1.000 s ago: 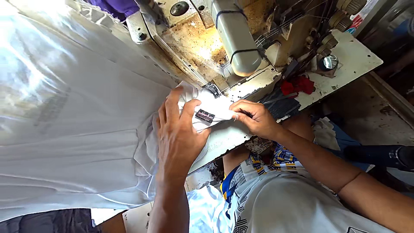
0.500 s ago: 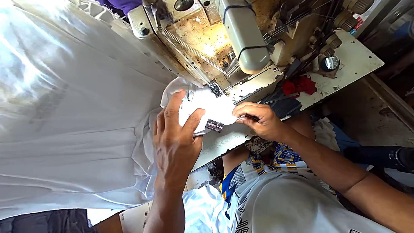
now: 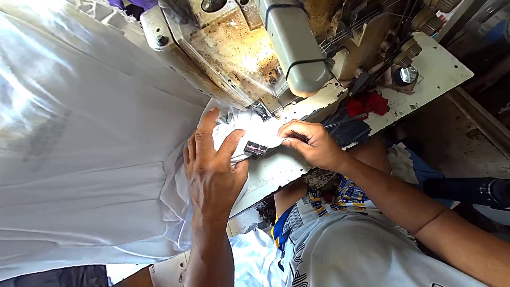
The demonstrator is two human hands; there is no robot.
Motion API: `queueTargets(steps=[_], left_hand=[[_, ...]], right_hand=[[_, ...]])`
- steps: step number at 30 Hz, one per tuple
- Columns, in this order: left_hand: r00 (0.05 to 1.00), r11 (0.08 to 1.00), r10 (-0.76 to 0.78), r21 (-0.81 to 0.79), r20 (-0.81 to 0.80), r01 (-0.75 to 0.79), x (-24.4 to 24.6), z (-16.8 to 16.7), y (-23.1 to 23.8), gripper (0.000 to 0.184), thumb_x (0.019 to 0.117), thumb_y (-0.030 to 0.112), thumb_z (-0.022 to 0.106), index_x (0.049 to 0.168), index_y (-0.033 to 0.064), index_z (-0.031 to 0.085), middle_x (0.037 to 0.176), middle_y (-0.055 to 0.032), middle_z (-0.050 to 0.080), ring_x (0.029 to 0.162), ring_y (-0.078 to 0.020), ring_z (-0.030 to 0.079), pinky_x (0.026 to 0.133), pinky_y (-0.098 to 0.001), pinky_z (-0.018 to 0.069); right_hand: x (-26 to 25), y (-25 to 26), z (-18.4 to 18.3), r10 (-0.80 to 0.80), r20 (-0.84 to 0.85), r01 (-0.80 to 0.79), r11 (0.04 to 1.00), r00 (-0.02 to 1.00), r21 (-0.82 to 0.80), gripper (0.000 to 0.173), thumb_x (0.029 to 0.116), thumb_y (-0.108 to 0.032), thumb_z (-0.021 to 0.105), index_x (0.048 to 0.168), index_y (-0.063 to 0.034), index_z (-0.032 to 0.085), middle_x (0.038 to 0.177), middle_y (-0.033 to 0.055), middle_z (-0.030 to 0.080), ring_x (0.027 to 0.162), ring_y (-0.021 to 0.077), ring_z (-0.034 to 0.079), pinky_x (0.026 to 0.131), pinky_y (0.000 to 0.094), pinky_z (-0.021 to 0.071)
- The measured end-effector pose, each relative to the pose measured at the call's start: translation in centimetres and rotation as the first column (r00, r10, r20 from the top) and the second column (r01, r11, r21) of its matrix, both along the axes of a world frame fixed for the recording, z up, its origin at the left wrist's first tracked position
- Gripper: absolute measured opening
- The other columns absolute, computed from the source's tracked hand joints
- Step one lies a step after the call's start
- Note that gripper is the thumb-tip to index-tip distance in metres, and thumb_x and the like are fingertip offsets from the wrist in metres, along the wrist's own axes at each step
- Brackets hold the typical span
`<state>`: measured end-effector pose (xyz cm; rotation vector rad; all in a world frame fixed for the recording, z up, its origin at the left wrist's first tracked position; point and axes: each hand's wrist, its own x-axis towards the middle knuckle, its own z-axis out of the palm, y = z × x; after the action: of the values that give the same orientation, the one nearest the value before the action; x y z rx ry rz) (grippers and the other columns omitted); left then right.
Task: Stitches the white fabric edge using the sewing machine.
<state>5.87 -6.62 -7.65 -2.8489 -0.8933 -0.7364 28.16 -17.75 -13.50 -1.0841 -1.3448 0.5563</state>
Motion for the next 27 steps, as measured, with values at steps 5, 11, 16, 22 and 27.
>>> queueTargets(steps=[5,11,16,22,27], left_hand=[[0.996,0.999,-0.005,-0.041,0.085,0.009,0.3,-1.2,-0.7,0.045,0.0897,0.020,0.063,0.134,0.0254,0.067,0.162,-0.0111,0.038,0.146,-0.0344,0.038,0.113,-0.0544,0.0391],[0.978,0.999,0.038,-0.046,0.207,-0.029,0.9,-3.4,-2.4,0.039,0.0942,0.022,0.064,0.132,0.0263,0.069,0.162,-0.0096,0.039,0.149,-0.0328,0.035,0.117,-0.0547,0.0345],[0.963,0.999,0.036,-0.036,0.267,-0.027,0.8,-4.2,-2.4,0.039,0.0936,0.020,0.065,0.132,0.0251,0.070,0.162,-0.0108,0.038,0.150,-0.0336,0.034,0.119,-0.0541,0.0338],[0.949,0.999,0.052,-0.018,0.310,-0.049,1.2,-5.0,-2.6,0.037,0.0935,0.020,0.066,0.130,0.0248,0.070,0.161,-0.0119,0.039,0.150,-0.0339,0.034,0.119,-0.0553,0.0330],[0.930,0.997,0.074,-0.008,0.361,-0.077,1.6,-5.6,-2.9,0.038,0.0922,0.020,0.067,0.129,0.0248,0.071,0.159,-0.0139,0.042,0.150,-0.0352,0.033,0.119,-0.0563,0.0327]], right_hand=[[-0.6,0.8,0.0,-0.038,-0.019,0.038,0.999,0.999,0.004,0.013,0.0948,0.009,0.060,0.102,0.0032,0.069,0.108,0.0117,0.069,0.095,0.0153,0.068,0.081,0.0296,0.0603],[-0.2,-0.2,0.5,-0.095,0.021,0.095,0.995,0.995,0.004,0.021,0.0961,0.007,0.062,0.115,0.0028,0.071,0.119,0.0117,0.070,0.103,0.0156,0.069,0.088,0.0308,0.0613],[2.0,-3.2,0.7,-0.172,0.061,0.174,0.984,0.983,-0.034,0.022,0.0983,0.000,0.063,0.119,-0.0024,0.071,0.117,0.0068,0.071,0.081,0.0091,0.065,0.069,0.0241,0.0573],[5.9,-7.1,0.8,-0.291,0.097,0.297,0.953,0.952,-0.061,0.021,0.1000,-0.007,0.064,0.119,-0.0037,0.070,0.115,0.0067,0.073,0.088,0.0132,0.071,0.074,0.0291,0.0617],[9.2,-9.3,1.9,-0.445,0.133,0.450,0.893,0.886,-0.010,0.021,0.1006,-0.013,0.065,0.120,-0.0068,0.070,0.109,0.0038,0.074,0.072,0.0078,0.065,0.059,0.0242,0.0547]])
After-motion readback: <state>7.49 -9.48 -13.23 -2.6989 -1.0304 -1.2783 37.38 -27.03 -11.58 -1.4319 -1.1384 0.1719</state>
